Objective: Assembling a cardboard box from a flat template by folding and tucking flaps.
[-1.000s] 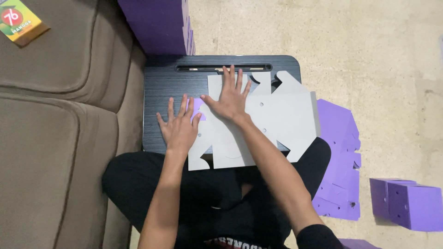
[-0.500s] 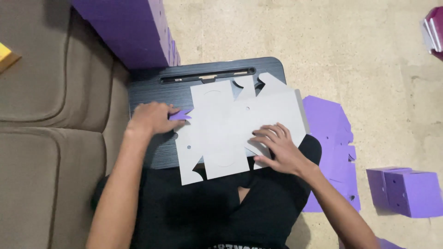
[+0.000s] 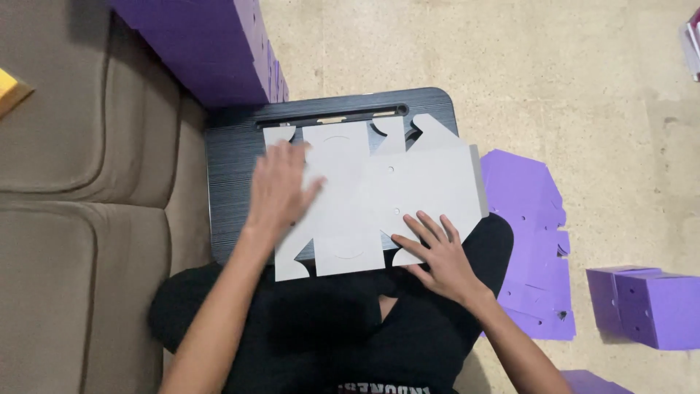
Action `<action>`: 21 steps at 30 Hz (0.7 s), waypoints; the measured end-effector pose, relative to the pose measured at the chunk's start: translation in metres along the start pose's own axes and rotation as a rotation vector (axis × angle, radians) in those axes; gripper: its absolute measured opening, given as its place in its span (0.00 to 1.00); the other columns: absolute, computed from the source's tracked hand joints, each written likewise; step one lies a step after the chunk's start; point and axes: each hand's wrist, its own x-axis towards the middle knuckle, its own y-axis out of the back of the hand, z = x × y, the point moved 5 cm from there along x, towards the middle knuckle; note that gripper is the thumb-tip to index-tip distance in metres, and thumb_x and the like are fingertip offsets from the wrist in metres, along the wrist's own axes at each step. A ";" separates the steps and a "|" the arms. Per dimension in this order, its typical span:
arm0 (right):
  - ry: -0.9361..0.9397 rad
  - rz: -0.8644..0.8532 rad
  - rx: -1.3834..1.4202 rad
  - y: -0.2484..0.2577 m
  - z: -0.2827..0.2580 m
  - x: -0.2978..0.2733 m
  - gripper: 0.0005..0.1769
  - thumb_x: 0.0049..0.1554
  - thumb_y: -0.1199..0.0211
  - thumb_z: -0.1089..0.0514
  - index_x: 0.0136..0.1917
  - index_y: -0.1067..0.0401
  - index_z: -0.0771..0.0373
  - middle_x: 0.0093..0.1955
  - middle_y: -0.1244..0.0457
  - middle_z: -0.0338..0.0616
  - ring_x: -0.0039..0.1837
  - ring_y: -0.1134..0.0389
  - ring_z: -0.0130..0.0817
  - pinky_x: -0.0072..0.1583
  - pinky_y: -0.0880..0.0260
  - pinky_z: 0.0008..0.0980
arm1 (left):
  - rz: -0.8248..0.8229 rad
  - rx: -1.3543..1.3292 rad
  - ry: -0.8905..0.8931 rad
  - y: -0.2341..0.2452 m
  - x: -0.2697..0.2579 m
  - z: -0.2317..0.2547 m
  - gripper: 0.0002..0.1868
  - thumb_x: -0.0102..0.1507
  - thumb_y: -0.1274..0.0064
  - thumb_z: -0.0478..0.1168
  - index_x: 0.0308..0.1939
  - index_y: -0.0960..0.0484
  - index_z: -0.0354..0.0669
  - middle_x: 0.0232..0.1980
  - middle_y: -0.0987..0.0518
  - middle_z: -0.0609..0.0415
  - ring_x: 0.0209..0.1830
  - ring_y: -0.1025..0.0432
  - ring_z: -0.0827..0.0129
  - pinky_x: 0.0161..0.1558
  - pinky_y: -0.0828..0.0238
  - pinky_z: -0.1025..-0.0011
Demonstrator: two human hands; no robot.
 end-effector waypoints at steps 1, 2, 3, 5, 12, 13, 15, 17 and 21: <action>0.002 -0.002 0.005 -0.001 -0.002 0.000 0.32 0.59 0.45 0.34 0.76 0.42 0.30 0.84 0.57 0.31 0.85 0.63 0.38 0.78 0.67 0.58 | -0.005 0.002 0.002 0.008 -0.014 0.019 0.33 0.59 0.37 0.55 0.61 0.26 0.40 0.48 0.29 0.46 0.48 0.30 0.51 0.42 0.29 0.57; -0.044 0.015 0.047 -0.001 -0.001 0.003 0.30 0.58 0.43 0.36 0.74 0.40 0.28 0.83 0.54 0.30 0.84 0.60 0.38 0.78 0.64 0.58 | -0.271 -0.129 -0.127 0.003 -0.029 0.045 0.40 0.56 0.37 0.59 0.66 0.30 0.42 0.55 0.30 0.45 0.57 0.34 0.49 0.50 0.32 0.54; -0.090 0.031 0.089 -0.001 0.000 0.005 0.30 0.57 0.40 0.39 0.72 0.38 0.27 0.81 0.51 0.29 0.83 0.56 0.38 0.77 0.62 0.59 | -0.537 -0.261 -0.257 0.001 -0.048 0.072 0.47 0.54 0.37 0.64 0.70 0.33 0.45 0.62 0.32 0.44 0.65 0.38 0.47 0.57 0.35 0.50; -0.107 0.025 0.108 0.006 0.001 0.009 0.27 0.57 0.40 0.38 0.70 0.35 0.26 0.79 0.48 0.27 0.82 0.54 0.37 0.77 0.60 0.58 | -0.660 -0.193 -0.268 -0.001 -0.068 0.085 0.51 0.54 0.35 0.63 0.74 0.40 0.49 0.70 0.38 0.44 0.71 0.44 0.46 0.61 0.38 0.49; -0.204 0.093 0.262 0.011 0.011 0.010 0.21 0.57 0.37 0.40 0.64 0.28 0.28 0.74 0.40 0.22 0.80 0.48 0.31 0.77 0.56 0.54 | -0.750 -0.375 -0.230 0.019 -0.078 0.077 0.31 0.61 0.55 0.35 0.71 0.31 0.43 0.71 0.32 0.40 0.75 0.42 0.45 0.67 0.40 0.48; -0.210 0.089 0.264 0.017 0.001 0.008 0.21 0.57 0.37 0.40 0.64 0.28 0.28 0.74 0.40 0.22 0.80 0.48 0.31 0.77 0.56 0.54 | -0.756 -0.378 -0.232 0.019 -0.078 0.076 0.31 0.61 0.55 0.35 0.71 0.31 0.43 0.71 0.32 0.40 0.75 0.42 0.45 0.67 0.40 0.48; -0.361 0.301 0.610 0.035 -0.006 0.012 0.25 0.55 0.40 0.69 0.65 0.29 0.56 0.65 0.32 0.43 0.75 0.40 0.48 0.79 0.52 0.57 | -0.621 -0.551 -0.036 0.025 -0.065 0.061 0.19 0.66 0.56 0.37 0.59 0.19 0.40 0.55 0.18 0.44 0.62 0.27 0.48 0.63 0.33 0.51; -0.397 0.367 0.681 0.037 -0.021 0.013 0.21 0.56 0.44 0.72 0.61 0.30 0.58 0.63 0.31 0.46 0.75 0.39 0.50 0.79 0.52 0.57 | -0.463 -0.702 0.120 0.017 -0.067 0.051 0.17 0.64 0.50 0.37 0.56 0.17 0.42 0.50 0.16 0.45 0.57 0.25 0.47 0.59 0.30 0.52; -0.380 0.556 0.765 0.023 -0.036 0.016 0.16 0.59 0.53 0.76 0.54 0.35 0.60 0.63 0.34 0.50 0.77 0.44 0.57 0.78 0.54 0.60 | -0.157 -1.054 0.489 -0.026 -0.081 0.029 0.09 0.64 0.40 0.40 0.47 0.12 0.47 0.42 0.13 0.48 0.50 0.21 0.53 0.56 0.27 0.58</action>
